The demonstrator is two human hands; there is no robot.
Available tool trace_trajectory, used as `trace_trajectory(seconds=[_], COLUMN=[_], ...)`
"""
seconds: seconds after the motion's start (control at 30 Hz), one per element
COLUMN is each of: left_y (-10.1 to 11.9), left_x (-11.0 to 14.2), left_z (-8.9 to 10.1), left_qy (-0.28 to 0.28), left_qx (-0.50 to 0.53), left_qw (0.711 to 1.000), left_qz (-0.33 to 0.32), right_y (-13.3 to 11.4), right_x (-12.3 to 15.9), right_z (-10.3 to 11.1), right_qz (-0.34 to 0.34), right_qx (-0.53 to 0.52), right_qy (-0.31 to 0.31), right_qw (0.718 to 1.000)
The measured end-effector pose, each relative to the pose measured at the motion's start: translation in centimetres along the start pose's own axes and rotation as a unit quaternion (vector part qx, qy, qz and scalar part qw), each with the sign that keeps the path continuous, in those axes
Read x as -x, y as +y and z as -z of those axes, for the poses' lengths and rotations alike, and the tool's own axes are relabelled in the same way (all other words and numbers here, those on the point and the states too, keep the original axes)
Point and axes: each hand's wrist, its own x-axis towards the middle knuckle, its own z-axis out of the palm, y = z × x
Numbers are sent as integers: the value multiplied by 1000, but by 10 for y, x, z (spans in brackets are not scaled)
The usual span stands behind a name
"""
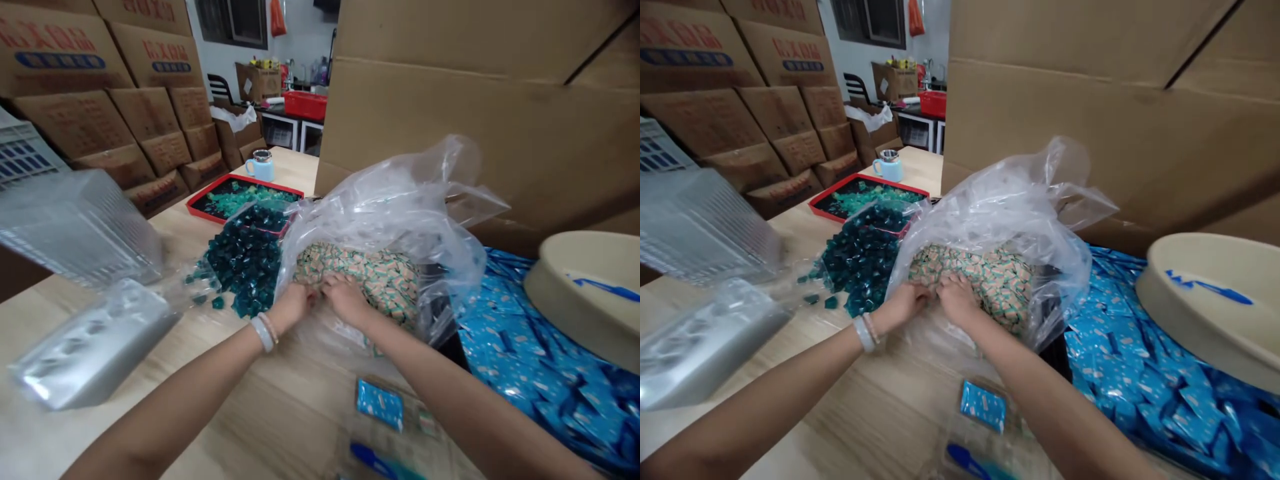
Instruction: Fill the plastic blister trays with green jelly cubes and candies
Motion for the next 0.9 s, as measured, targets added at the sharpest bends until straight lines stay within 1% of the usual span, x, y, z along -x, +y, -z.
trace_trajectory(seconds=[0.07, 0.17, 0.27, 0.37, 0.47, 0.57, 0.63, 0.73, 0.8, 0.9], left_y=[-2, 1, 7, 11, 10, 2, -3, -6, -6, -2], left_x=[2, -9, -25, -32, -32, -32, -34, -37, -38, -39], left_z=[5, 9, 1, -10, -15, -14, -13, -14, -16, -16], left_qy=[10, 44, 54, 71, 75, 50, 32, 23, 15, 19], left_qx=[1, -33, -65, -88, -85, -37, 4, 48, 53, 37], left_qw=[1000, 996, 988, 981, 983, 991, 994, 995, 996, 997], left_qz=[7, 65, 130, 158, 143, 119, 107, 79, 65, 65], right_y=[0, 3, 6, 8, 10, 10, 10, 10, 11, 14], right_x=[15, 25, 17, -1, -17, -26, -26, -23, -21, -21], right_z=[2, 5, 8, 6, -1, -9, -12, -14, -15, -15], right_qz=[1, -29, -54, -73, -78, -92, -99, -96, -89, -76], right_qx=[3, -20, -59, -87, -77, -65, -70, -80, -88, -114], right_qy=[-10, -19, -13, 19, 41, 56, 67, 81, 96, 102], right_qw=[1000, 999, 997, 993, 993, 992, 990, 989, 988, 985])
